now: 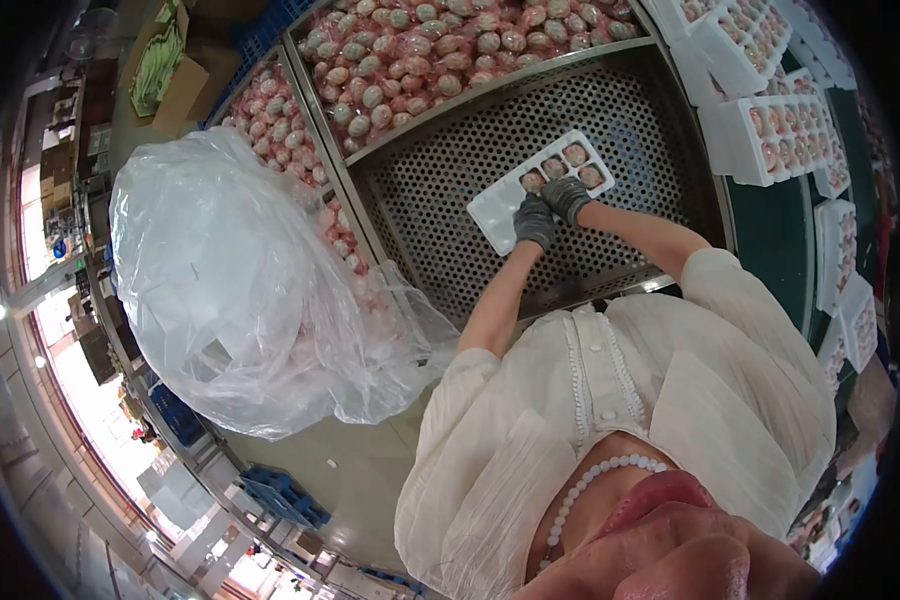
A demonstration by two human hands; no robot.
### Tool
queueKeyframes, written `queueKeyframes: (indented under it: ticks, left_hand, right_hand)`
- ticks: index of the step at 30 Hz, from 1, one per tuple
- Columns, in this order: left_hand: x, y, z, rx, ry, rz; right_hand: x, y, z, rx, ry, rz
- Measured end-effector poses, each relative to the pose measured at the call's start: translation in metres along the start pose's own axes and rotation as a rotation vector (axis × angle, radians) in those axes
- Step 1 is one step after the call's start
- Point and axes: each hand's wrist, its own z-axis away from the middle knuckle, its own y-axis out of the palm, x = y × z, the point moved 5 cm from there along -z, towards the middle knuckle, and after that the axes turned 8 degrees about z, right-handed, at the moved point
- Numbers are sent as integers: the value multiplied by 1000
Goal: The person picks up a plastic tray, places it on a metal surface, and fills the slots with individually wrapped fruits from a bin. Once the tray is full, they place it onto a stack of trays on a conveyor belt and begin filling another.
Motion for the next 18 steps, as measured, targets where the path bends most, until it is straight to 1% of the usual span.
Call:
queueKeyframes:
  ticks: [1,3,4,5,6,7,8,9,10,11,13,14,15,17,18]
  left_hand:
    - [4,-1,-4,-5,3,-3]
    - [12,-1,2,61,-138,364]
    - [30,21,12,-438,66,298]
    - [21,-7,27,-335,-135,540]
    - [26,-6,28,-269,-222,538]
    - [32,-3,20,-208,-302,535]
    - [34,0,14,-193,-326,539]
    - [31,3,6,-167,-298,334]
    - [26,3,-1,-147,-259,130]
    - [28,9,-3,-144,-263,132]
    - [39,18,-15,-65,-400,136]
    - [34,2,-12,-14,-362,151]
    - [35,-4,-15,99,-392,182]
    - [39,-7,-26,167,-369,84]
    - [41,-8,-28,160,-369,81]
  right_hand:
    - [-6,2,-7,34,-14,4]
    - [-23,13,-18,130,-53,8]
    - [-49,9,-18,15,44,-378]
    - [-77,3,-17,-91,151,-768]
    - [-104,8,-41,-564,47,-943]
    - [-119,-34,-31,-805,55,-527]
    - [-127,-70,-28,-732,207,-418]
    - [-138,-101,-34,-670,288,-355]
    - [-152,-112,-49,-618,366,-285]
    - [-151,-115,-56,-613,364,-287]
    - [-158,-124,-76,-468,431,-325]
    - [-165,-133,-88,-406,465,-341]
    - [-179,-134,-106,-346,499,-355]
    - [-198,-137,-137,-219,563,-392]
    - [-197,-136,-152,-118,524,-157]
